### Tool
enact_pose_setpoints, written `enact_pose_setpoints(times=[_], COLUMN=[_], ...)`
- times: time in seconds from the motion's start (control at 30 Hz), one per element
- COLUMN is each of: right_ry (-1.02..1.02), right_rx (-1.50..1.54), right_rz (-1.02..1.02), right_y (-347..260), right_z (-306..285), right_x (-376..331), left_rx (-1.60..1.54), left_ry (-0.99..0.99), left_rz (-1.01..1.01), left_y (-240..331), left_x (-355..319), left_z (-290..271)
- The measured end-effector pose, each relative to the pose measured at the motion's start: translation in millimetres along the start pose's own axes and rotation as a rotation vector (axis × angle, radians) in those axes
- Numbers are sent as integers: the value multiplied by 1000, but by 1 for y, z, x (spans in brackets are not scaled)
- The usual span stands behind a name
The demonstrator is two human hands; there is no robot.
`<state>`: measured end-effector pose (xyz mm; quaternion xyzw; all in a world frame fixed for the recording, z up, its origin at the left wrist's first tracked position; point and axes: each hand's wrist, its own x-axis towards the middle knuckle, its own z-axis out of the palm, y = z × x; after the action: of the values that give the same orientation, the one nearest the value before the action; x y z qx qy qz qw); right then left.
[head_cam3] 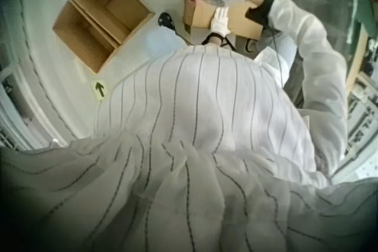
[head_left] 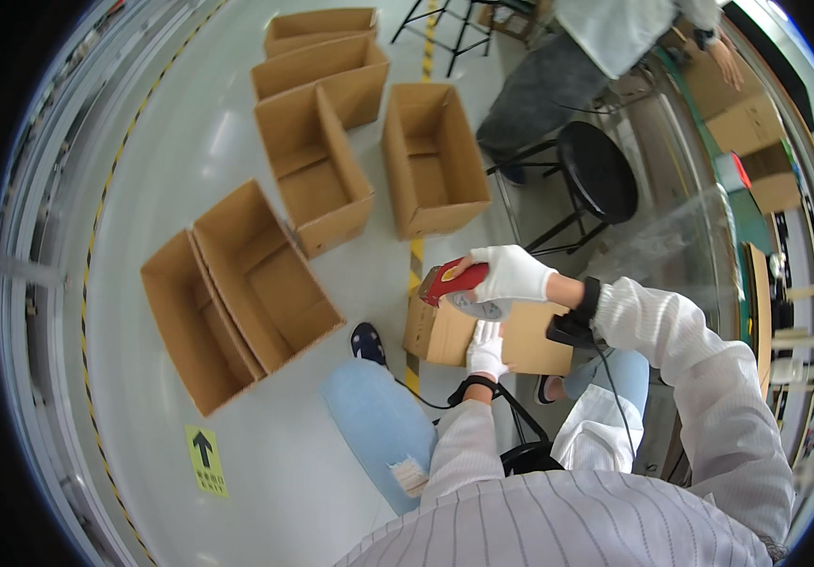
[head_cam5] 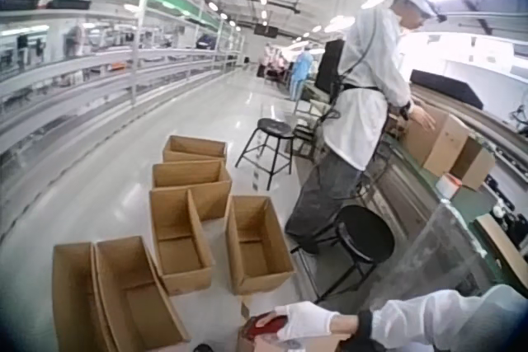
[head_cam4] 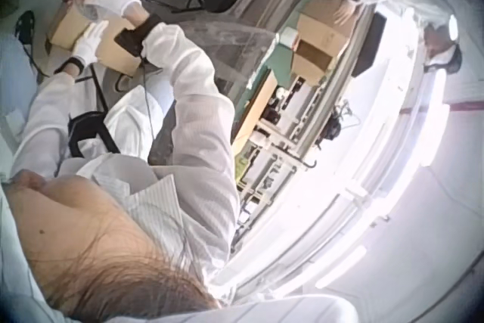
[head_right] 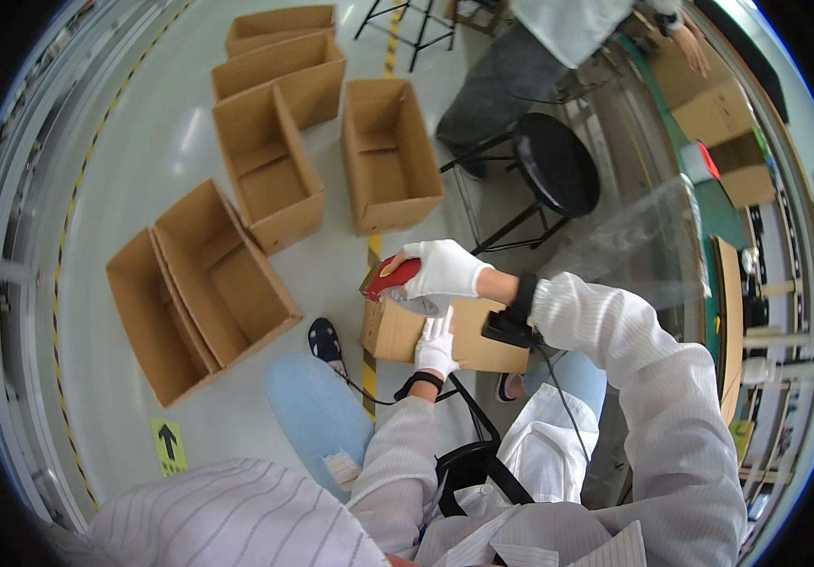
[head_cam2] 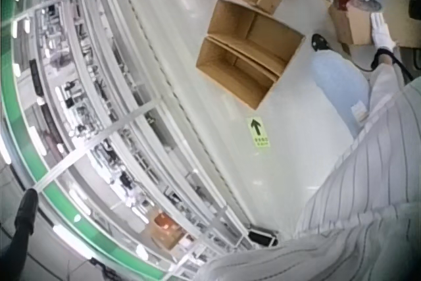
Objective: Taping cardboard boxes using a handheld tape dispenser.
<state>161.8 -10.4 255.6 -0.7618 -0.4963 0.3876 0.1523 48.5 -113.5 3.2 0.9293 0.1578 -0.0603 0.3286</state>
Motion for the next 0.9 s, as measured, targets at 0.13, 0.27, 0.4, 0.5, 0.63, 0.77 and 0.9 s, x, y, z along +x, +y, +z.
enact_pose_setpoints(times=[0.13,0.27,0.4,0.5,0.63,0.77,0.9], right_ry=[-192,-288,-366,-396,-438,-471,-461], right_rx=[-169,-246,-340,-383,-457,-452,-519], right_rz=[8,-2,41,65,114,73,126], right_y=[8,18,16,18,16,-16,3], right_z=[50,78,93,95,97,122,110], right_x=[59,87,102,107,114,118,116], left_rx=[265,454,452,429,335,1011,927], left_ry=[45,-49,-190,-203,-75,257,20], left_rz=[13,28,24,51,63,-208,-2], left_y=[8,14,13,18,22,12,32], left_x=[3,4,9,16,29,42,53], left_z=[3,14,22,29,62,152,136])
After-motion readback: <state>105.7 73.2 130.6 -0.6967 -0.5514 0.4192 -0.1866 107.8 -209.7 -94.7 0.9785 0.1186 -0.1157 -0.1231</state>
